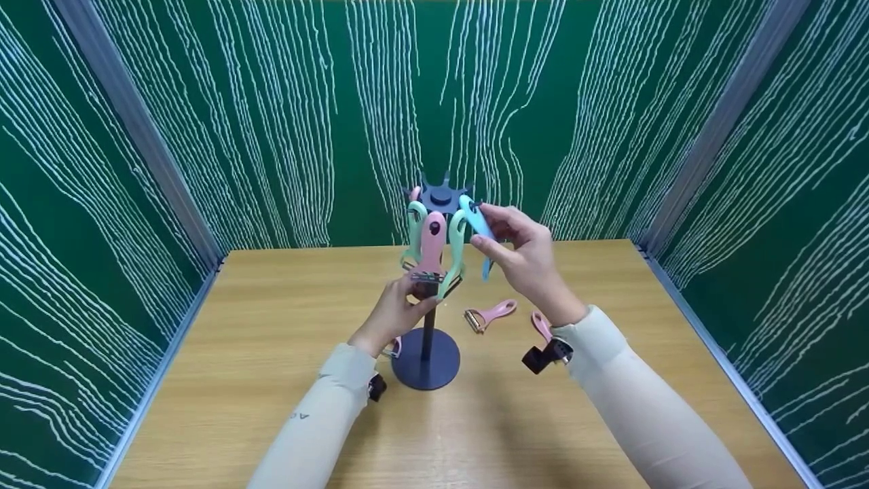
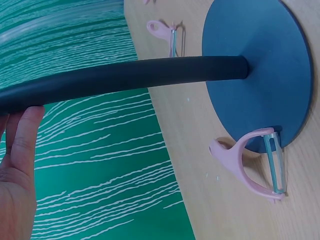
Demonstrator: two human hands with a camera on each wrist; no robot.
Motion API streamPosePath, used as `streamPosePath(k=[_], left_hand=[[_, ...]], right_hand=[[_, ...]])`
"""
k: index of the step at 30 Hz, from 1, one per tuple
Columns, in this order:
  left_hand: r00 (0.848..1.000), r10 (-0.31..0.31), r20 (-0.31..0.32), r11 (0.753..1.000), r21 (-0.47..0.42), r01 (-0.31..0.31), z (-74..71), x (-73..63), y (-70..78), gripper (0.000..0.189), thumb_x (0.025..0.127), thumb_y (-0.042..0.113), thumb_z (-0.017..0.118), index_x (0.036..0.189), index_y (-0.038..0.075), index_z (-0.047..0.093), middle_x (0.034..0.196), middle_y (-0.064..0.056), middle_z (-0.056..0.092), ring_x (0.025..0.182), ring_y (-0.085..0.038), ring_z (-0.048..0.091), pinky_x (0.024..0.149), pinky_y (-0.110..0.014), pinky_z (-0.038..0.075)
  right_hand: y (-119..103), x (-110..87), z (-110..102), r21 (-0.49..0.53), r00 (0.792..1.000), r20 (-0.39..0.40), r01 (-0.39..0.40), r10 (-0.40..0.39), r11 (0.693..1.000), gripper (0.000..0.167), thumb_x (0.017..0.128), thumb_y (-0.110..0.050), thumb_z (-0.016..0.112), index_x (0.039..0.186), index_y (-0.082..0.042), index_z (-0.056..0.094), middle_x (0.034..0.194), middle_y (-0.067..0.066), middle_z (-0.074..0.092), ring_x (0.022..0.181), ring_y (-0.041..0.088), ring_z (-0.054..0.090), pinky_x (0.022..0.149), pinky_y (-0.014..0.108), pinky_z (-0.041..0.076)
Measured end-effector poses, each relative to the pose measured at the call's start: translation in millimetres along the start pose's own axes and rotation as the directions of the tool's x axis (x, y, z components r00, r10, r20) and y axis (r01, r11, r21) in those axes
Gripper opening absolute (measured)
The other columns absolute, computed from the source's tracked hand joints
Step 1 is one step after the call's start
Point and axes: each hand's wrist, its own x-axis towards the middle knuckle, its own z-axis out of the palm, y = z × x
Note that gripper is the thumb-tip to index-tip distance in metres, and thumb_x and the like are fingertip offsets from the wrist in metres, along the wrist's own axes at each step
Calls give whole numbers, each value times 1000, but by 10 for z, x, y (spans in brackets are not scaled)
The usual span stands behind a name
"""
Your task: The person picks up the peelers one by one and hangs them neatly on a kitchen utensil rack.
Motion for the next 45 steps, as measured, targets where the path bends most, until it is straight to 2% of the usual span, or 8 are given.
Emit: streamPosePath(k=[8,12,20,23,27,30,38,45], left_hand=[[999,46,-2,999,-14,-46,4,1,10,35,106,17,73,140,15,68,112,-9,78,103,-23,74,96,-46,64],[1000,28,-5,999,-25,-28,-5,-1,6,37,106,17,73,143,17,65,115,-9,77,106,-23,74,96,-45,65],[1000,11,-2,999,-35,-11,-5,1,4,41,106,18,73,145,18,63,116,-8,77,106,-24,74,97,-47,65],[1000,13,-7,999,-35,-13,-2,2,1,39,106,18,73,143,18,63,115,-8,77,106,-24,74,97,-47,65],[1000,-11,-11,999,-47,10,1,0,-7,36,105,18,75,139,17,65,115,-8,78,107,-25,75,97,-48,65],[999,-32,-10,998,-51,32,2,-7,-10,38,105,18,75,141,18,66,120,-8,78,111,-25,75,100,-50,64],[1000,-14,-2,999,-31,14,5,-15,-5,38,105,12,72,143,16,65,123,-10,77,112,-27,74,101,-52,63],[999,-48,2,998,-37,48,8,-21,-10,44,105,16,73,148,24,62,125,-5,77,113,-23,72,105,-53,61]], right_hand=[[13,-28,-5,68,1000,31,3,-5,998,46,94,10,77,138,9,66,105,7,74,92,12,69,87,22,61],[22,-35,-18,68,999,51,-4,1,998,49,94,8,78,141,7,65,105,6,74,94,13,70,88,22,61],[61,-61,-86,44,998,62,10,-13,999,51,92,8,80,141,7,65,106,14,75,95,10,71,88,21,61],[86,-81,-132,39,998,56,7,-10,999,52,93,7,80,142,6,65,105,9,75,95,10,71,89,21,61],[138,-126,-205,18,999,44,2,-2,1000,52,92,7,81,141,6,65,106,-4,74,96,11,72,90,21,61],[189,-168,-259,6,999,36,4,-4,1000,51,91,9,80,140,7,65,107,-10,73,96,12,73,90,20,61],[333,-293,-393,-9,1000,27,-2,3,1000,49,91,10,79,138,7,67,107,-12,72,96,8,71,90,20,60],[505,-441,-510,-46,998,7,-61,62,997,50,91,12,79,139,6,67,107,-13,71,97,5,70,90,18,59]])
